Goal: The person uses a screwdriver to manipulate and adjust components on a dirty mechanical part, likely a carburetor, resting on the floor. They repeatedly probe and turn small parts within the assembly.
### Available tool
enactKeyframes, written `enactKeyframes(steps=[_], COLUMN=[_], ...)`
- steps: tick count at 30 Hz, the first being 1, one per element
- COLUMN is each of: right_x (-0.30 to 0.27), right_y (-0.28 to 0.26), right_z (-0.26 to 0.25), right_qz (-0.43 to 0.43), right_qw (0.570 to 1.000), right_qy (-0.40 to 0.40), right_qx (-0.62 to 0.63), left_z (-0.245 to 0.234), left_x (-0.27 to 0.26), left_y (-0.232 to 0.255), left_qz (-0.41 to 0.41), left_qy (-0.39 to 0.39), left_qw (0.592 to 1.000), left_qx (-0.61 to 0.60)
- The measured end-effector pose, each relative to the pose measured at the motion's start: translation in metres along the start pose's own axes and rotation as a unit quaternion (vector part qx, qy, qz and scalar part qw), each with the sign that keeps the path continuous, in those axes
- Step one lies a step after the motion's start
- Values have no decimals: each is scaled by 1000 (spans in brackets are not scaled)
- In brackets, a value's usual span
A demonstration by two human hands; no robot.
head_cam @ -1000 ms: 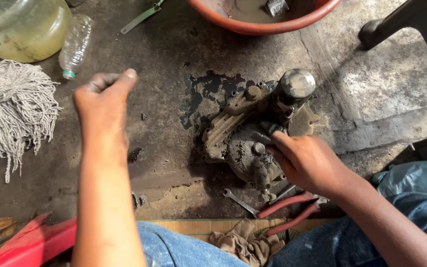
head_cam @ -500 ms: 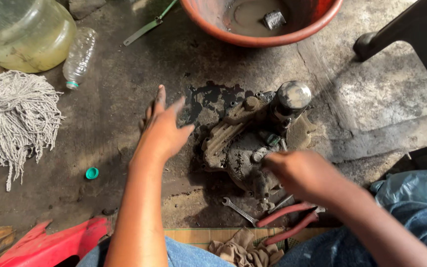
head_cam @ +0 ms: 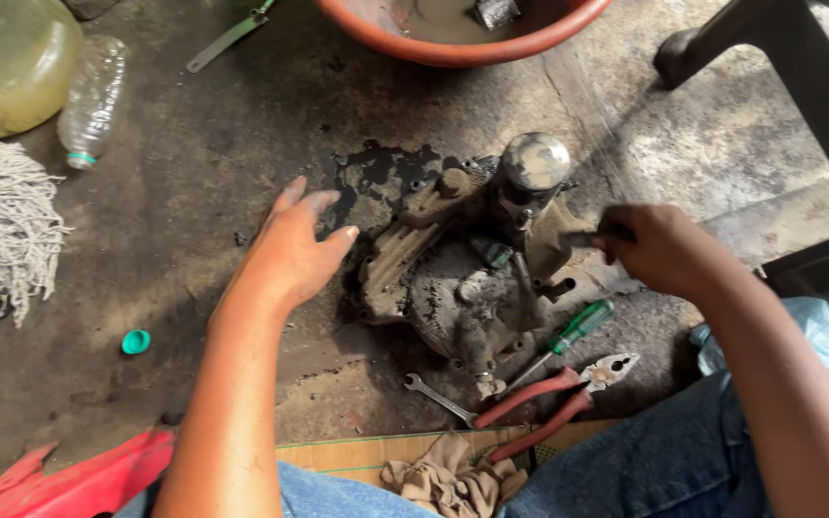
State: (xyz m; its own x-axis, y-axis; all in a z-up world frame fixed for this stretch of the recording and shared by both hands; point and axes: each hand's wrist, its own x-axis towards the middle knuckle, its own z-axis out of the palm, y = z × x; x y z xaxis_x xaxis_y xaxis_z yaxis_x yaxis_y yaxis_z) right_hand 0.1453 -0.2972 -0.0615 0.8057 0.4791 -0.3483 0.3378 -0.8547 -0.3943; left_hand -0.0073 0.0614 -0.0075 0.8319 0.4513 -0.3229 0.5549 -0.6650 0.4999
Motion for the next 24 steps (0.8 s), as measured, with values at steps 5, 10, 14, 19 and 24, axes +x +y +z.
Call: enactKeyframes(steps=[5,10,14,19,24], right_x=[12,10,-9,-61,-95], right_y=[5,8,-1,-38,-60], right_z=[6,12,-3,-20,28], right_qz=[71,14,15,87,18], right_qw=[992,989,985,994,992], right_qy=[20,78,147,62,117], right_qx=[104,123,91,-25,-47], left_z=[5,5,3,4,9], left_x=[3,4,1,-6,-7], left_y=[-5,1,3,15,19], left_qz=[-5,-15,25,-2,35], left_qy=[-12,-14,-9,-61,-58], left_qw=[1000,1000,999,998,998], left_qx=[12,8,25,-3,15])
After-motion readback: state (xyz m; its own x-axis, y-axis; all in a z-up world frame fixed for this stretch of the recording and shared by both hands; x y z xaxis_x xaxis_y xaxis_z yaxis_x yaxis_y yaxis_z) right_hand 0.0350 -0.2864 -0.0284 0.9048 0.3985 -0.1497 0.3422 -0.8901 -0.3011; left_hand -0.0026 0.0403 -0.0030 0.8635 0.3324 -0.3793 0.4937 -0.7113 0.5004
